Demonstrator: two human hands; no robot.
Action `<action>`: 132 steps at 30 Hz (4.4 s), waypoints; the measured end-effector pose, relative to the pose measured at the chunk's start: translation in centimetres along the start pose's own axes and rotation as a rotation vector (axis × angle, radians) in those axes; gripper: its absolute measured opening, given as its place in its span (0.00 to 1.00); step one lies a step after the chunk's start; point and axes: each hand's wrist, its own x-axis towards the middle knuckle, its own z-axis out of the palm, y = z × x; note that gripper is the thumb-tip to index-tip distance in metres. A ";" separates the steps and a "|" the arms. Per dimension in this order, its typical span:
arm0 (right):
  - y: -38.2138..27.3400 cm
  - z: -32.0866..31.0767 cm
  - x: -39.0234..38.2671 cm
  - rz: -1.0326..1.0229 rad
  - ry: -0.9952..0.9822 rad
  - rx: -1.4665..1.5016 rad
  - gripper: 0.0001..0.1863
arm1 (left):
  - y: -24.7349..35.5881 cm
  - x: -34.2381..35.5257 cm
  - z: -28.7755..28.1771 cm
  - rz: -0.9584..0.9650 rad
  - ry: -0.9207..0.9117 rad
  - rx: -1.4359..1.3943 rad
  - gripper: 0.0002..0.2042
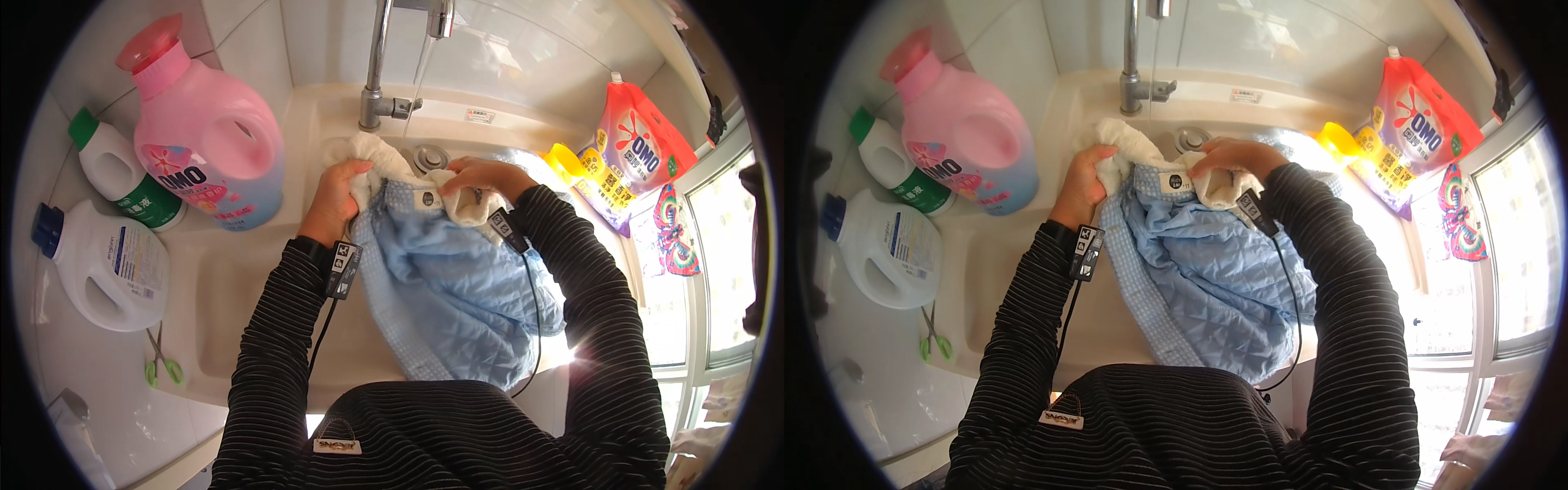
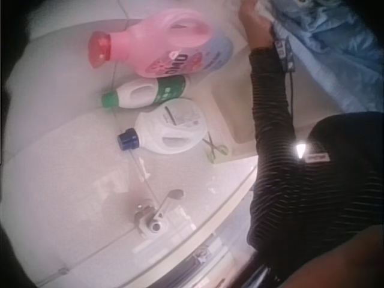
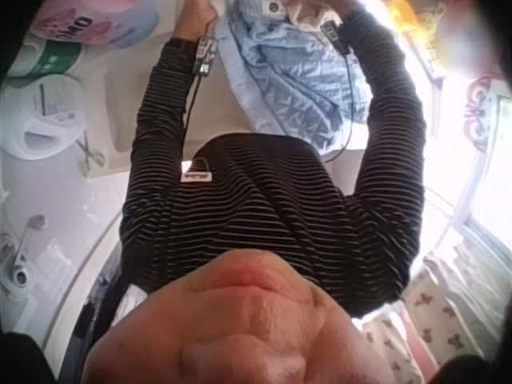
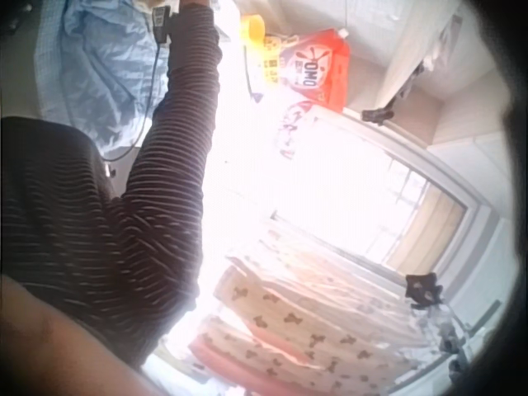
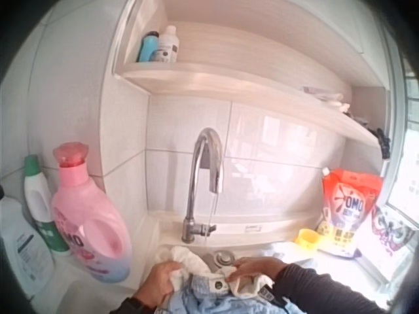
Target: The person hand-washes a white sock and a blue cloth in a sink, rinses them under running water, and then places them into a front-loading washing machine along with other laundry.
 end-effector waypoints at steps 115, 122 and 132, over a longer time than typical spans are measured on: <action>-3.0 -3.8 4.8 -0.325 0.306 0.591 0.43 | -3.1 -0.6 0.3 0.068 0.048 0.113 0.15; -3.0 -2.4 10.0 -0.513 0.059 0.770 0.38 | -1.9 -2.9 3.5 0.065 -0.053 0.031 0.17; -0.5 -2.4 -3.4 -0.881 -0.315 0.546 0.43 | -2.2 -5.4 11.2 0.091 -0.158 0.253 0.21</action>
